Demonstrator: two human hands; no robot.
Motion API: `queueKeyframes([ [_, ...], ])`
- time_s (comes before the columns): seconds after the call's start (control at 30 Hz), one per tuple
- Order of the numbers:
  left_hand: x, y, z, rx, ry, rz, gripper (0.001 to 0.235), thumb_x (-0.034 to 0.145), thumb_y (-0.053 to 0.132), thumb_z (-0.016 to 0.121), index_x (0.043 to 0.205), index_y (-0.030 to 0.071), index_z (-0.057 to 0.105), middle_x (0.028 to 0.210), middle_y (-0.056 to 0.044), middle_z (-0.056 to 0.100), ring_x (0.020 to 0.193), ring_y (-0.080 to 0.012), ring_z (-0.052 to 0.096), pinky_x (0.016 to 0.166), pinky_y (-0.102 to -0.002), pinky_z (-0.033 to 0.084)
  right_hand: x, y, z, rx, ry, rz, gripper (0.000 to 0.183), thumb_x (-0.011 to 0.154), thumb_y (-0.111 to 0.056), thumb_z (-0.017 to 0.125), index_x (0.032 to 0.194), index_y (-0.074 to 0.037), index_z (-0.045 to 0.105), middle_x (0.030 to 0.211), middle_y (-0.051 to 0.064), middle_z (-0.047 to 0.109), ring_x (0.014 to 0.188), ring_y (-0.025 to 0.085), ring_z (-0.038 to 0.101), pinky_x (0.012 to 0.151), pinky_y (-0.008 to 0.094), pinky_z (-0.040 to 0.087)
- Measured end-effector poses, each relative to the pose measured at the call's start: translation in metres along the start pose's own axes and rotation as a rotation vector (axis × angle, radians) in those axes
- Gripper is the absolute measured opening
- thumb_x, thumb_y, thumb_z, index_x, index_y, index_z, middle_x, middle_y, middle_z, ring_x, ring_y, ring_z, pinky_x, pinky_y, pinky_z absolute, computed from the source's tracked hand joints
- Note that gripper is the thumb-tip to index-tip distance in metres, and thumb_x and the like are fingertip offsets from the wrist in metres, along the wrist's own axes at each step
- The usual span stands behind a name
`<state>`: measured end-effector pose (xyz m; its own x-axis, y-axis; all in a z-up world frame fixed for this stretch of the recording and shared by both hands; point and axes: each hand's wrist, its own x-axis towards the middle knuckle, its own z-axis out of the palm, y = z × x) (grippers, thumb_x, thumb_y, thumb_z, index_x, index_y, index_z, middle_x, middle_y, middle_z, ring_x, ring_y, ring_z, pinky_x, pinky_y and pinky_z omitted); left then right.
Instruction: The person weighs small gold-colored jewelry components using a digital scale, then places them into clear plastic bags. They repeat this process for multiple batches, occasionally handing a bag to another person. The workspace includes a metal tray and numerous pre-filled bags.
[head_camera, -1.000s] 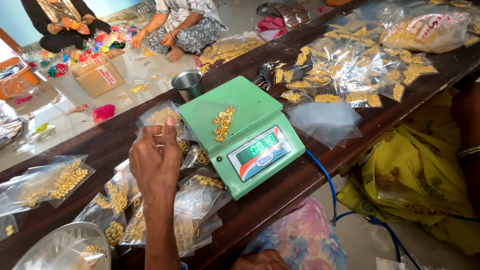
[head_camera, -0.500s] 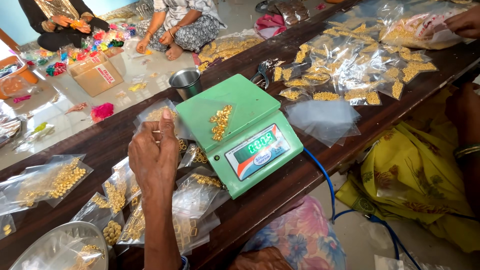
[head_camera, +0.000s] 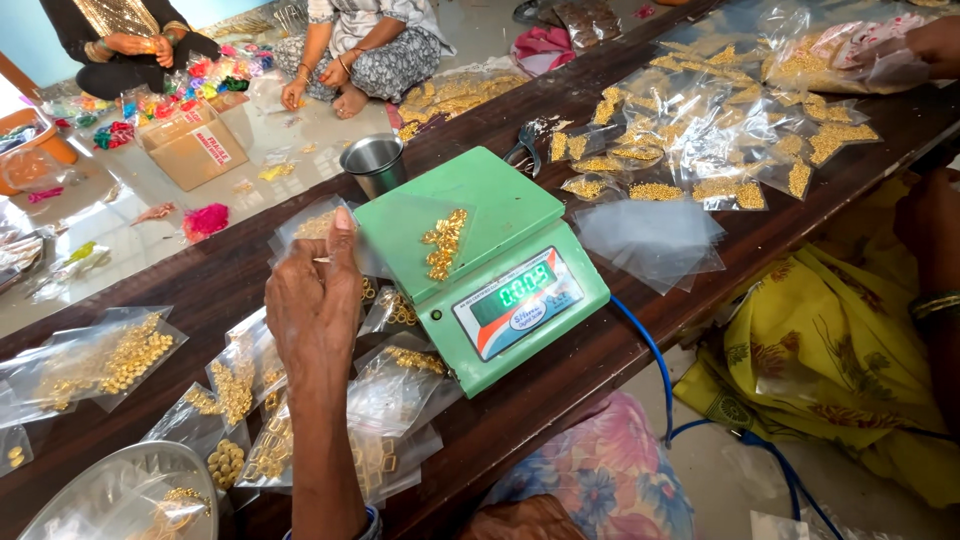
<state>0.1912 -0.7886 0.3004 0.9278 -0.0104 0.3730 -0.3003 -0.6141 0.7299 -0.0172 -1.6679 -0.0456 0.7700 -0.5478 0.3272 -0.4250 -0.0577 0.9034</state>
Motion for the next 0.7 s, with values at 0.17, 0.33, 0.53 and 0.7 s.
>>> queueKeyframes([
  [0.17, 0.009, -0.018, 0.011, 0.051, -0.006, -0.012, 0.075, 0.097, 0.070, 0.048, 0.095, -0.001, 0.073, 0.072, -0.018, 0.071, 0.078, -0.0345, 0.070, 0.080, -0.049, 0.050, -0.023, 0.028, -0.052, -0.138, 0.001, -0.035, 0.028, 0.110, -0.021, 0.052, 0.115, -0.019, 0.080, 0.113, 0.001, 0.075, 0.112, 0.025, 0.063, 0.100, 0.042, 0.047],
  [0.33, 0.013, -0.024, 0.016, 0.051, -0.010, -0.046, 0.076, 0.095, 0.072, 0.047, 0.096, 0.000, 0.073, 0.075, -0.018, 0.072, 0.082, -0.0350, 0.071, 0.083, -0.050, 0.051, -0.022, 0.033, -0.061, -0.223, -0.054, -0.157, 0.031, 0.114, -0.017, 0.049, 0.126, -0.020, 0.077, 0.114, -0.001, 0.074, 0.109, 0.021, 0.065, 0.108, 0.048, 0.045],
  [0.53, 0.008, -0.013, 0.016, -0.059, -0.080, -0.112, 0.076, 0.088, 0.073, 0.056, 0.100, -0.001, 0.071, 0.066, -0.016, 0.071, 0.063, -0.0258, 0.071, 0.065, -0.042, 0.055, -0.030, 0.045, -0.080, -0.367, -0.125, -0.216, 0.030, 0.113, -0.018, 0.049, 0.131, -0.019, 0.073, 0.116, -0.001, 0.071, 0.111, 0.022, 0.064, 0.107, 0.049, 0.044],
  [0.7, 0.015, -0.020, 0.026, -0.081, -0.124, -0.181, 0.081, 0.088, 0.074, 0.059, 0.112, -0.002, 0.067, 0.062, -0.013, 0.070, 0.058, -0.0198, 0.071, 0.062, -0.035, 0.056, -0.035, 0.053, -0.091, -0.513, -0.197, -0.278, 0.031, 0.112, -0.019, 0.049, 0.136, -0.018, 0.069, 0.119, 0.000, 0.069, 0.112, 0.022, 0.063, 0.107, 0.051, 0.044],
])
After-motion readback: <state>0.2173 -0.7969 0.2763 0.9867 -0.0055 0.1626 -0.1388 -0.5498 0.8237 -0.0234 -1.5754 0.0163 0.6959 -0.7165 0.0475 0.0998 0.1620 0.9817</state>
